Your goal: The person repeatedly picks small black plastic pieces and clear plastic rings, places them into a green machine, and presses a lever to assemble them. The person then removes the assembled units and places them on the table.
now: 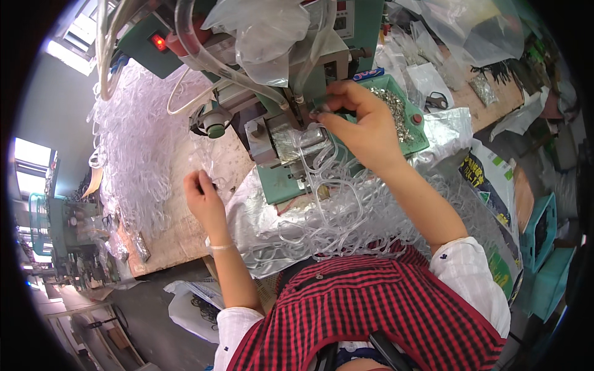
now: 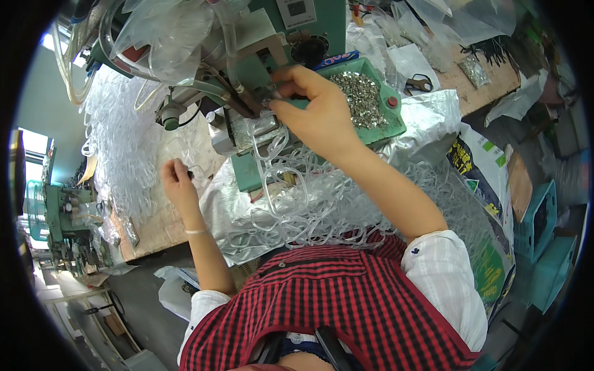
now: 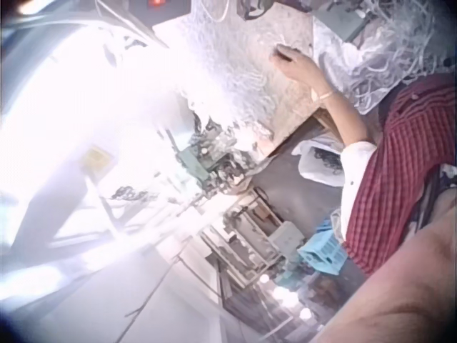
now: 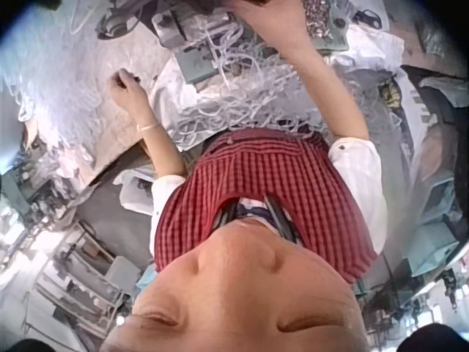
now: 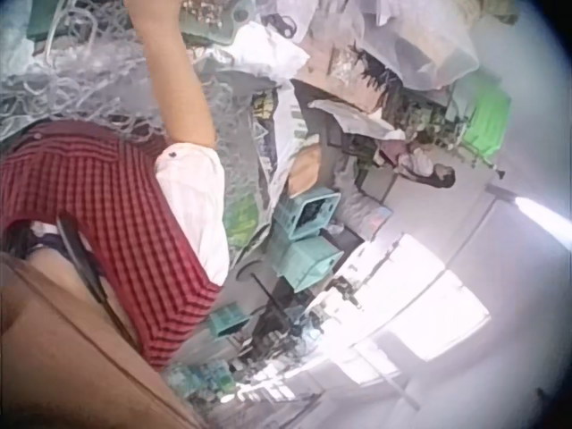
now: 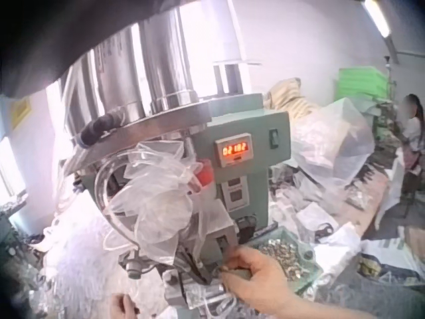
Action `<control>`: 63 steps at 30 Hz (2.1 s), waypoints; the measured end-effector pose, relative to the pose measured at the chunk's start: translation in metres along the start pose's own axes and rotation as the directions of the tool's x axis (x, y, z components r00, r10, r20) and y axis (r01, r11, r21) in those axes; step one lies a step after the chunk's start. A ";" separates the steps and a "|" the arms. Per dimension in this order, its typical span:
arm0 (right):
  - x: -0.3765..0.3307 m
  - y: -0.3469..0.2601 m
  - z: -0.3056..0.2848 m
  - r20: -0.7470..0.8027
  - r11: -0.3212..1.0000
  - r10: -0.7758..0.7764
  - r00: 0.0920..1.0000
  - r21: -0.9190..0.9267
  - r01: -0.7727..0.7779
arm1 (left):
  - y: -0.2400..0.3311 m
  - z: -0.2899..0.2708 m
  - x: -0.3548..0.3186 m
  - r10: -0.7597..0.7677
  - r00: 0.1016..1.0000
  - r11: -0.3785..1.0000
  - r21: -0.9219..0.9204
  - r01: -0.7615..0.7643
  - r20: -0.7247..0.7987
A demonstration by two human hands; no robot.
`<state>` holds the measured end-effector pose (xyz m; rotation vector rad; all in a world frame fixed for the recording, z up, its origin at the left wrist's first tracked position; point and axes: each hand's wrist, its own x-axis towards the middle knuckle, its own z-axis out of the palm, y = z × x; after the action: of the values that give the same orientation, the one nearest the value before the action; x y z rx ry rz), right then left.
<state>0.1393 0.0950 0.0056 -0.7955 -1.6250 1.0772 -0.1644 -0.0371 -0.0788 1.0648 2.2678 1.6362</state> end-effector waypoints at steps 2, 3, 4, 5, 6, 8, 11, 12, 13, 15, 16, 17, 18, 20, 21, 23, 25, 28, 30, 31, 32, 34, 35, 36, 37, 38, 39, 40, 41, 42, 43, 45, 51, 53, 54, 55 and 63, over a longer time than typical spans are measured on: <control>-0.001 -0.005 0.010 -0.003 0.996 0.066 0.998 0.058 -0.066 | 0.019 0.001 -0.008 0.038 0.998 0.925 -0.380 -0.016 0.052; -0.001 -0.004 0.012 0.017 0.993 0.071 0.997 0.092 -0.073 | 0.035 0.001 -0.013 0.065 0.995 0.832 -0.554 -0.015 0.071; 0.000 -0.002 0.014 0.034 0.989 0.074 0.997 0.124 -0.078 | 0.067 0.006 -0.016 0.185 0.982 0.744 -0.658 -0.117 0.034; 0.001 -0.002 0.016 0.054 0.983 0.076 0.996 0.162 -0.084 | 0.105 0.006 -0.018 0.297 0.955 0.637 -0.741 -0.213 -0.019; 0.001 -0.002 0.018 0.044 0.954 0.106 0.993 0.276 -0.114 | 0.134 0.002 -0.016 0.424 0.905 0.570 -0.773 -0.281 -0.016; 0.000 -0.004 0.022 0.045 0.859 0.159 0.986 0.487 -0.160 | 0.165 0.003 -0.008 0.595 0.802 0.577 -0.666 -0.473 -0.053; -0.003 -0.005 0.031 0.051 0.879 0.165 0.985 0.445 -0.171 | 0.174 0.022 0.008 0.594 0.797 0.575 -0.635 -0.517 -0.110; -0.003 -0.005 0.031 0.051 0.883 0.168 0.984 0.435 -0.173 | 0.174 0.020 0.008 0.604 0.792 0.565 -0.652 -0.506 -0.091; -0.001 -0.006 0.031 0.051 0.887 0.171 0.984 0.426 -0.176 | 0.178 0.019 0.006 0.613 0.787 0.555 -0.669 -0.494 -0.073; -0.003 -0.014 0.032 0.056 0.889 0.184 0.981 0.416 -0.191 | 0.182 0.019 0.004 0.592 0.800 0.573 -0.649 -0.500 -0.094; -0.005 -0.020 0.032 0.048 0.887 0.195 0.980 0.418 -0.197 | 0.182 0.018 0.002 0.582 0.807 0.583 -0.638 -0.503 -0.105; -0.008 -0.026 0.028 0.018 0.886 0.204 0.979 0.423 -0.193 | 0.182 0.014 -0.002 0.599 0.800 0.571 -0.689 -0.447 -0.023; -0.016 -0.027 0.019 0.056 0.939 0.154 0.987 0.302 -0.163 | 0.177 0.003 -0.013 0.604 0.794 0.572 -0.727 -0.379 0.062; -0.029 -0.028 -0.001 0.115 1.000 -0.017 0.993 0.013 0.016 | 0.158 -0.015 -0.034 0.678 0.671 0.561 -0.801 -0.209 0.300; -0.033 -0.025 -0.013 0.166 0.984 -0.101 0.981 -0.130 0.123 | 0.144 -0.034 -0.045 0.584 0.588 0.745 -0.658 -0.114 0.559; -0.057 0.000 -0.031 0.208 0.901 -0.129 0.970 -0.384 0.202 | 0.096 -0.054 -0.059 0.282 0.220 0.944 -0.311 0.109 0.934; -0.095 0.015 -0.039 0.253 0.907 -0.024 0.967 -0.402 0.128 | 0.039 -0.064 -0.092 -0.031 0.211 0.999 0.032 0.000 0.977; -0.167 0.029 -0.032 0.346 0.819 -0.011 0.938 -0.535 0.207 | -0.033 -0.060 -0.140 -0.140 0.374 0.990 0.118 0.081 0.917; -0.190 0.035 -0.031 0.372 0.743 0.015 0.928 -0.626 0.239 | -0.053 -0.040 -0.155 -0.087 0.402 0.993 0.113 -0.040 0.912; -0.199 0.036 -0.033 0.373 0.706 0.075 0.925 -0.675 0.216 | -0.059 -0.028 -0.162 -0.095 0.409 0.990 0.131 -0.060 0.907; -0.212 0.037 -0.041 0.369 0.657 0.140 0.919 -0.729 0.193 | -0.051 -0.011 -0.170 -0.075 0.401 0.997 0.058 0.054 0.913; -0.228 0.041 -0.068 0.307 0.541 0.166 0.937 -0.823 0.174 | -0.042 0.023 -0.183 0.010 0.394 0.998 0.017 -0.064 0.919; -0.235 0.046 -0.080 0.269 0.490 0.170 0.948 -0.858 0.155 | -0.031 0.040 -0.187 0.069 0.369 0.993 -0.029 -0.113 0.927; -0.244 0.052 -0.101 0.229 0.385 0.193 0.954 -0.912 0.141 | -0.027 0.063 -0.196 0.082 0.333 0.996 -0.064 -0.064 0.940; -0.252 0.055 -0.126 0.135 0.285 0.334 0.933 -0.958 0.037 | -0.026 0.089 -0.208 0.095 0.296 0.995 -0.096 -0.011 0.950; -0.263 0.061 -0.155 0.023 0.171 0.462 0.887 -0.983 -0.063 | -0.015 0.116 -0.223 0.146 0.232 0.981 -0.111 -0.159 0.962; -0.284 0.074 -0.194 -0.072 0.105 0.463 0.883 -0.985 -0.136 | -0.001 0.145 -0.242 0.193 0.165 0.944 -0.137 -0.300 0.967; -0.306 0.078 -0.236 -0.150 0.009 0.498 0.854 -0.984 -0.178 | 0.005 0.182 -0.264 0.387 0.145 0.858 -0.298 -0.417 0.910; -0.306 0.063 -0.265 -0.262 -0.215 0.636 0.726 -0.963 -0.159 | 0.015 0.217 -0.283 0.561 0.116 0.736 -0.429 -0.524 0.820; -0.326 0.065 -0.308 -0.446 -0.303 0.651 0.615 -0.895 -0.328 | 0.041 0.246 -0.294 0.575 0.045 0.777 -0.528 -0.342 0.817; -0.347 0.062 -0.356 -0.564 -0.277 0.605 0.562 -0.811 -0.516 | 0.066 0.269 -0.305 0.592 -0.027 0.796 -0.590 -0.136 0.806; -0.387 0.046 -0.404 -0.704 -0.285 0.531 0.471 -0.672 -0.684 | 0.134 0.287 -0.307 0.506 -0.070 0.814 -0.503 -0.290 0.860; -0.313 0.030 -0.256 -0.310 -0.063 0.428 0.849 -0.947 -0.314 | 0.203 0.235 -0.237 0.312 -0.215 0.210 -0.288 -0.934 0.925; -0.274 0.055 -0.176 0.064 0.214 0.328 0.942 -0.977 -0.008 | 0.193 0.204 -0.222 0.259 -0.155 0.064 -0.178 -0.982 0.953; -0.273 0.090 -0.146 0.266 0.381 0.089 0.960 -0.900 0.214 | 0.188 0.188 -0.211 0.270 -0.149 0.108 -0.184 -0.977 0.951; -0.264 0.107 -0.112 0.332 0.437 -0.039 0.943 -0.842 0.315 | 0.179 0.174 -0.199 0.278 -0.143 0.155 -0.191 -0.969 0.950; -0.281 0.170 -0.185 0.223 0.081 0.414 0.883 -0.975 0.208 | 0.103 0.062 -0.142 0.267 0.337 0.704 0.056 -0.708 0.903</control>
<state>0.3984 -0.0362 -0.2346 -1.6683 -2.8077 -0.0956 0.0184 -0.0606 -0.0516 2.2516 1.6177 0.3044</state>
